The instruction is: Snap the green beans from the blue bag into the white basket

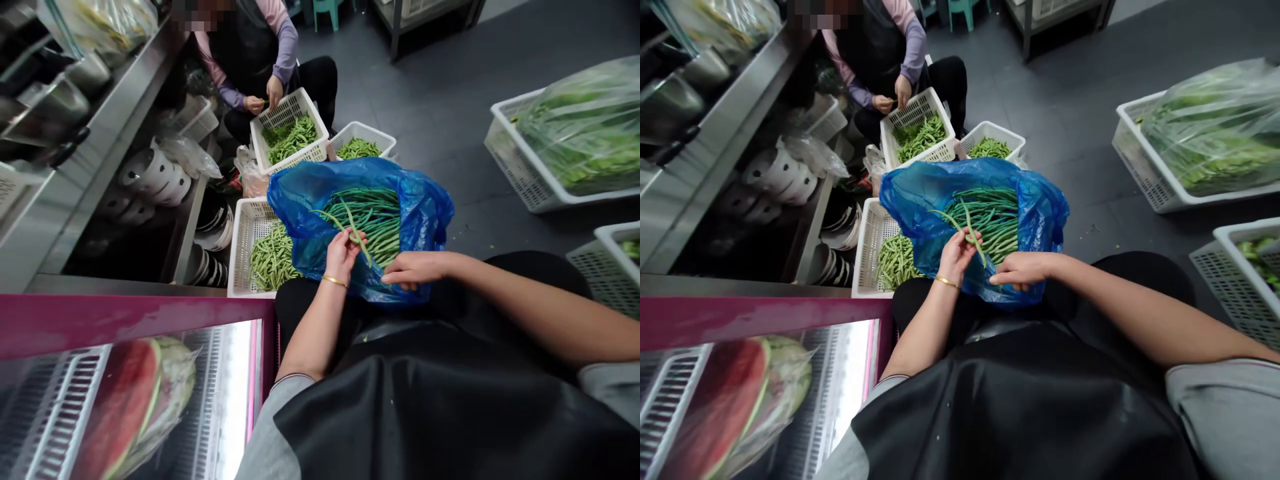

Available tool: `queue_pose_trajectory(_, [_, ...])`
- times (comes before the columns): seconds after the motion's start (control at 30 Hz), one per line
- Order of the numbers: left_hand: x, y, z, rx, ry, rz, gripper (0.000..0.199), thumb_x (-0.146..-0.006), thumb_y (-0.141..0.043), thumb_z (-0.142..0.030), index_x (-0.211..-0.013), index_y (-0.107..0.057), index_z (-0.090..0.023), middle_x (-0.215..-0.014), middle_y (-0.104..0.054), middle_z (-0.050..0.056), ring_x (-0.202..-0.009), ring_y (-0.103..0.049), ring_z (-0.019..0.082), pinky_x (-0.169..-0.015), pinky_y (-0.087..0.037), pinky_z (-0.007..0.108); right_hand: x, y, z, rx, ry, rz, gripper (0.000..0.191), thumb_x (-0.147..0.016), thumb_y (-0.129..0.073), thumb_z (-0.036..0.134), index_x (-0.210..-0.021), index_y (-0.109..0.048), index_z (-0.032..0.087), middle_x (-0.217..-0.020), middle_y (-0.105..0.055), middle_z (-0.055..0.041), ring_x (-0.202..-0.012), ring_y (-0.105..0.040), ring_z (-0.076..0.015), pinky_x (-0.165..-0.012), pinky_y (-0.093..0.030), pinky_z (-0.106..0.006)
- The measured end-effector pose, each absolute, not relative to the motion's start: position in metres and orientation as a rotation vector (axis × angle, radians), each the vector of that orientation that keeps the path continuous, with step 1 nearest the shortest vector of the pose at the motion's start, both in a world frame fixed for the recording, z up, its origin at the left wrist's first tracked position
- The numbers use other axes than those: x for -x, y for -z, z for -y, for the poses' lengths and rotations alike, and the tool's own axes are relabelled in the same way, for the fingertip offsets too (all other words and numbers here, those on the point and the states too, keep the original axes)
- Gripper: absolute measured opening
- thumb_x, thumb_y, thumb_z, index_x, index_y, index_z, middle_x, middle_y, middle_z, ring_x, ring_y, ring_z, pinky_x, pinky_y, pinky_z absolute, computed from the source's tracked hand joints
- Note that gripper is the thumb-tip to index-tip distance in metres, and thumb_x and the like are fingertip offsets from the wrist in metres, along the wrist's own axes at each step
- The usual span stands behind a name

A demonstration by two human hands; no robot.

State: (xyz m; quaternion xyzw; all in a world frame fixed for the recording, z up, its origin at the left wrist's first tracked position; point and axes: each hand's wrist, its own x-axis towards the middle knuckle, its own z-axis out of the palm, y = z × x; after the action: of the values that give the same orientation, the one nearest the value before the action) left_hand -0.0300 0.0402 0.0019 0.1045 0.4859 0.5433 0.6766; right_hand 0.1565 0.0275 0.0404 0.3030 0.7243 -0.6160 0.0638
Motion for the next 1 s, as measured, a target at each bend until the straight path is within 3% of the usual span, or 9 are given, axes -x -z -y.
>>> queue_pose_trajectory(0.1, [0.025, 0.003, -0.038, -0.196, -1.192, -1.048, 0.015, -0.090, -0.044, -0.015, -0.083, -0.057, -0.010, -0.074, -0.068, 0.011, -0.079, -0.069, 0.018, -0.087, -0.050, 0.039, -0.158, -0.023, -0.020, -1.403, 1.938, -2.222, 0.047, -0.082, -0.049, 0.062, -0.083, -0.061, 0.016, -0.069, -0.066, -0.0027, -0.049, -0.058, -0.0126, -0.048, -0.043, -0.024])
queue_pose_trajectory(0.27, [0.013, 0.010, -0.037, -0.182, -1.216, -1.006, 0.013, -0.090, -0.046, -0.014, -0.084, -0.057, -0.011, -0.079, -0.069, 0.011, -0.087, -0.069, 0.019, -0.093, -0.048, 0.040, -0.133, 0.007, -0.018, -1.805, 1.996, -2.099, 0.042, -0.082, -0.049, 0.054, -0.079, -0.062, 0.014, -0.057, -0.059, -0.0016, -0.044, -0.051, -0.0113, -0.043, -0.039, -0.023])
queue_pose_trajectory(0.43, [0.008, 0.004, -0.032, -0.261, -1.149, -0.993, 0.011, -0.082, -0.063, -0.019, -0.089, -0.063, -0.010, -0.086, -0.070, 0.012, -0.094, -0.069, 0.023, -0.093, -0.048, 0.041, -0.133, 0.010, -0.012, -1.892, 1.670, -2.313, 0.030, -0.079, -0.057, 0.039, -0.056, -0.053, 0.019, -0.053, -0.058, -0.0022, -0.055, -0.057, -0.0153, -0.056, -0.040, -0.025])
queue_pose_trajectory(0.57, [0.001, -0.002, -0.026, -0.233, -1.270, -0.973, 0.011, -0.080, -0.065, -0.016, -0.088, -0.062, -0.010, -0.079, -0.068, 0.007, -0.090, -0.069, 0.021, -0.093, -0.048, 0.040, -0.150, 0.010, -0.007, -2.065, 1.430, -2.402, 0.035, -0.088, -0.046, 0.041, -0.061, -0.055, 0.020, -0.052, -0.059, -0.0029, -0.055, -0.057, -0.0163, -0.058, -0.039, -0.026])
queue_pose_trajectory(0.63, [-0.002, -0.002, -0.024, -0.162, -1.316, -0.995, 0.006, -0.081, -0.062, -0.015, -0.083, -0.059, -0.010, -0.075, -0.067, 0.006, -0.087, -0.069, 0.020, -0.091, -0.049, 0.041, -0.153, 0.007, -0.001, -2.113, 1.128, -2.603, 0.040, -0.092, -0.039, 0.044, -0.064, -0.055, 0.019, -0.057, -0.061, -0.0056, -0.055, -0.057, -0.0164, -0.056, -0.037, -0.026])
queue_pose_trajectory(0.73, [-0.002, -0.001, -0.020, -0.144, -1.219, -1.025, 0.004, -0.081, -0.059, -0.009, -0.077, -0.059, -0.009, -0.068, -0.065, 0.006, -0.077, -0.069, 0.018, -0.088, -0.050, 0.040, -0.150, -0.007, 0.019, -1.661, 0.725, -3.059, 0.042, -0.093, -0.036, 0.042, -0.065, -0.055, 0.018, -0.064, -0.063, -0.0100, -0.058, -0.057, -0.0169, -0.055, -0.035, -0.027])
queue_pose_trajectory(0.87, [0.006, -0.007, -0.011, -0.228, -1.136, -0.973, 0.004, -0.079, -0.059, -0.007, -0.080, -0.063, -0.007, -0.068, -0.065, 0.005, -0.064, -0.065, 0.013, -0.086, -0.052, 0.038, -0.157, -0.037, 0.050, -0.844, 1.157, -3.087, 0.042, -0.096, -0.034, 0.039, -0.071, -0.059, 0.017, -0.063, -0.061, -0.0060, -0.056, -0.054, -0.0135, -0.055, -0.036, -0.026])
queue_pose_trajectory(0.93, [0.013, -0.015, -0.002, -0.285, -1.124, -0.911, 0.006, -0.079, -0.061, -0.009, -0.084, -0.064, -0.008, -0.071, -0.066, 0.005, -0.064, -0.065, 0.012, -0.086, -0.052, 0.038, -0.172, -0.046, 0.050, -0.805, 1.517, -2.801, 0.034, -0.091, -0.047, 0.044, -0.075, -0.062, 0.017, -0.064, -0.061, -0.0031, -0.056, -0.055, -0.0125, -0.054, -0.038, -0.025])
queue_pose_trajectory(1.0, [0.017, -0.023, 0.010, -0.373, -1.013, -0.835, 0.014, -0.076, -0.065, -0.013, -0.089, -0.065, -0.008, -0.073, -0.068, 0.006, -0.065, -0.066, 0.014, -0.084, -0.052, 0.038, -0.186, -0.049, 0.035, -1.102, 1.859, -2.494, 0.036, -0.080, -0.060, 0.052, -0.087, -0.065, 0.017, -0.065, -0.062, -0.0011, -0.052, -0.054, -0.0120, -0.049, -0.040, -0.024])
